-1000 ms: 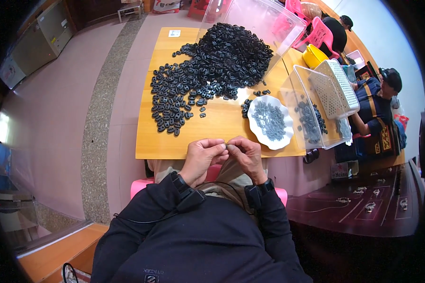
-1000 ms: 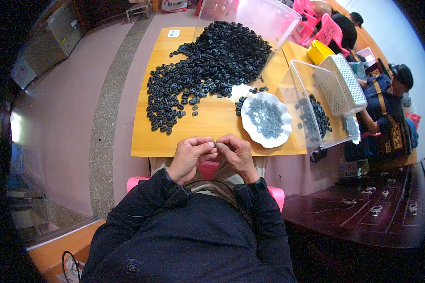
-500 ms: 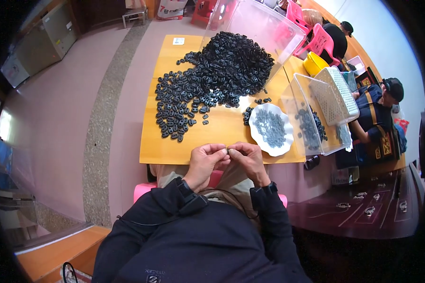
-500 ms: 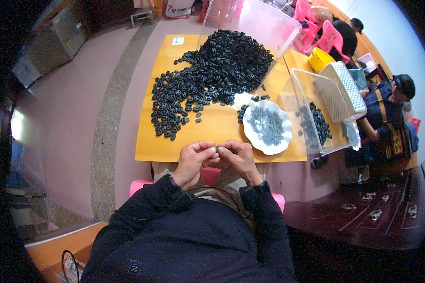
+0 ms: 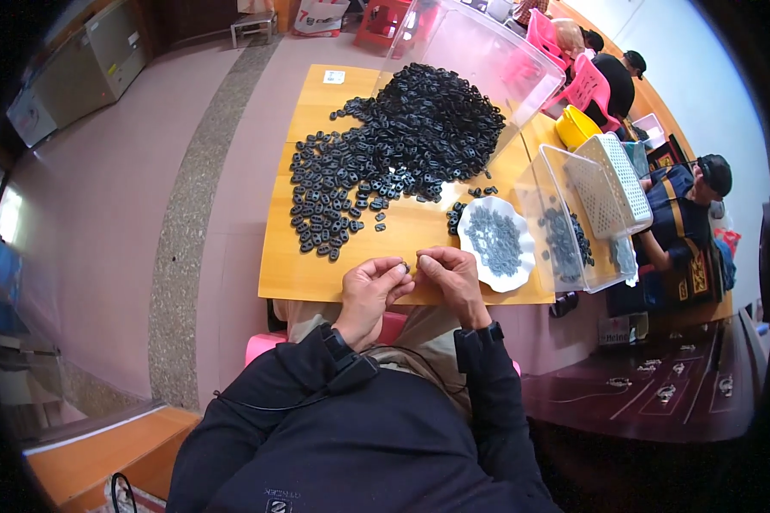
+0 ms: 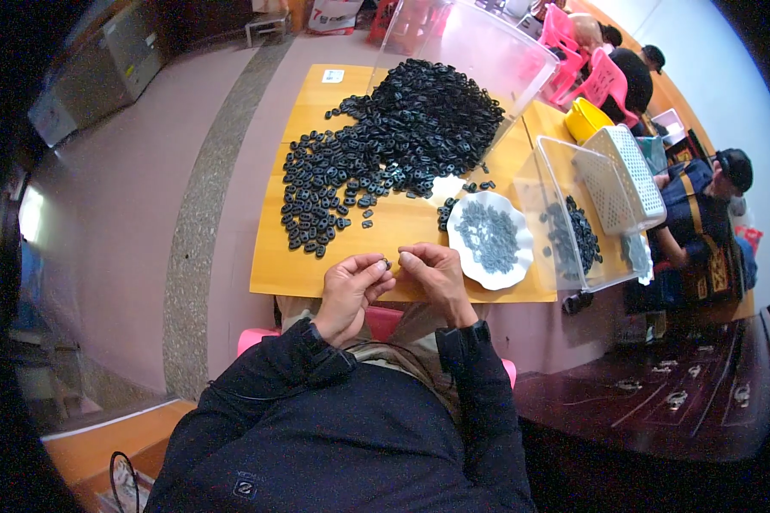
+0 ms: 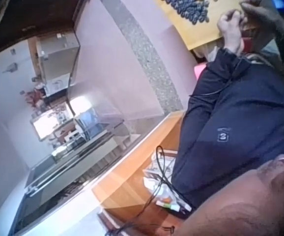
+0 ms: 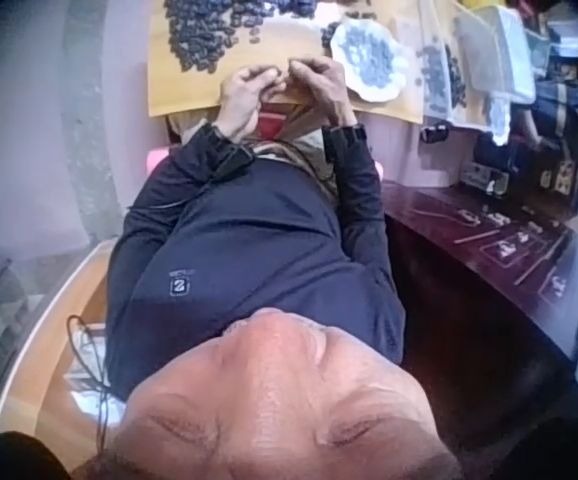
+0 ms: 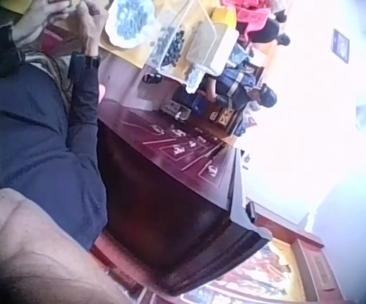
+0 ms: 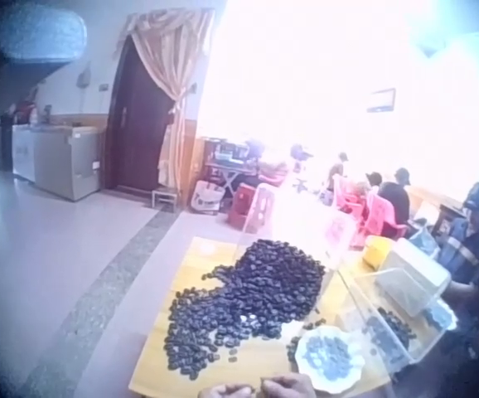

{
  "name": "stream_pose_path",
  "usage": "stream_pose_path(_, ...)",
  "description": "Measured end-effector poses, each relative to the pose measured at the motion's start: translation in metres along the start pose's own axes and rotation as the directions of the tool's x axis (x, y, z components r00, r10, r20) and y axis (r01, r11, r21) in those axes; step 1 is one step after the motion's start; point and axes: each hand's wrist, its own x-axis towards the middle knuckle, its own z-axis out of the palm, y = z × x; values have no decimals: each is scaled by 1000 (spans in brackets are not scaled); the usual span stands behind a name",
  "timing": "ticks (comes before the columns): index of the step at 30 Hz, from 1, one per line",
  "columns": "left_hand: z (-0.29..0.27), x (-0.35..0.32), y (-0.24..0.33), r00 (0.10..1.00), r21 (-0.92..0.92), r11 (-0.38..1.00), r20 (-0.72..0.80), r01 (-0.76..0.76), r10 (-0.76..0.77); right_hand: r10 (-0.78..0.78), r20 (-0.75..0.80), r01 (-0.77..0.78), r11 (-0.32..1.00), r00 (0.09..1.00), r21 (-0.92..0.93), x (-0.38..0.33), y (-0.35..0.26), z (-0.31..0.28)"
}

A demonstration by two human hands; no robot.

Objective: The person assembles cord locks by hand, picking up a black plastic housing and a metal spring, then inserting the spring into the housing. After assembling the components, the person places the finished cord lock into a white plastic basket.

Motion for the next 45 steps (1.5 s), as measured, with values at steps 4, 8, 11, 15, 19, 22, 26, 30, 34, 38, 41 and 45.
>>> stream_pose_path(4,-1,0,0,999,-22,999,-34,-27,26,7,12,-7,1000,1000,-29,8,-2,7)
stream_pose_path(8,-1,0,1,997,-51,998,-60,-43,40,-8,-4,8,1000,1000,-23,15,-3,13)
stream_pose_path(11,1,-2,4,989,-54,993,-105,-109,102,-19,-6,19,994,1000,-107,25,-10,20)
stream_pose_path(15,12,-11,15,954,8,962,-123,-274,273,-276,114,298,887,955,-352,53,3,34)
stream_pose_path(19,18,-19,20,915,73,918,-74,-391,396,-380,223,438,710,898,-552,70,3,54)
stream_pose_path(22,18,-22,21,911,98,912,-75,-397,405,-281,244,353,458,928,-815,73,0,71)
stream_pose_path(26,16,-17,19,911,93,911,-60,-401,407,-228,207,285,398,951,-872,71,-7,82)
stream_pose_path(30,14,-16,20,919,85,919,-57,-385,390,-154,189,239,451,970,-860,72,-12,84)
stream_pose_path(34,14,-15,21,929,71,930,-51,-362,366,-218,249,319,392,944,-863,70,-7,74)
stream_pose_path(38,13,-12,20,937,63,939,-69,-339,343,-234,365,427,324,901,-844,59,-15,62)
stream_pose_path(41,12,-12,20,944,31,948,-89,-316,318,-218,427,471,226,877,-853,53,-22,59)
stream_pose_path(45,13,-11,20,945,16,949,-89,-316,316,-248,474,517,151,845,-843,49,-20,54)
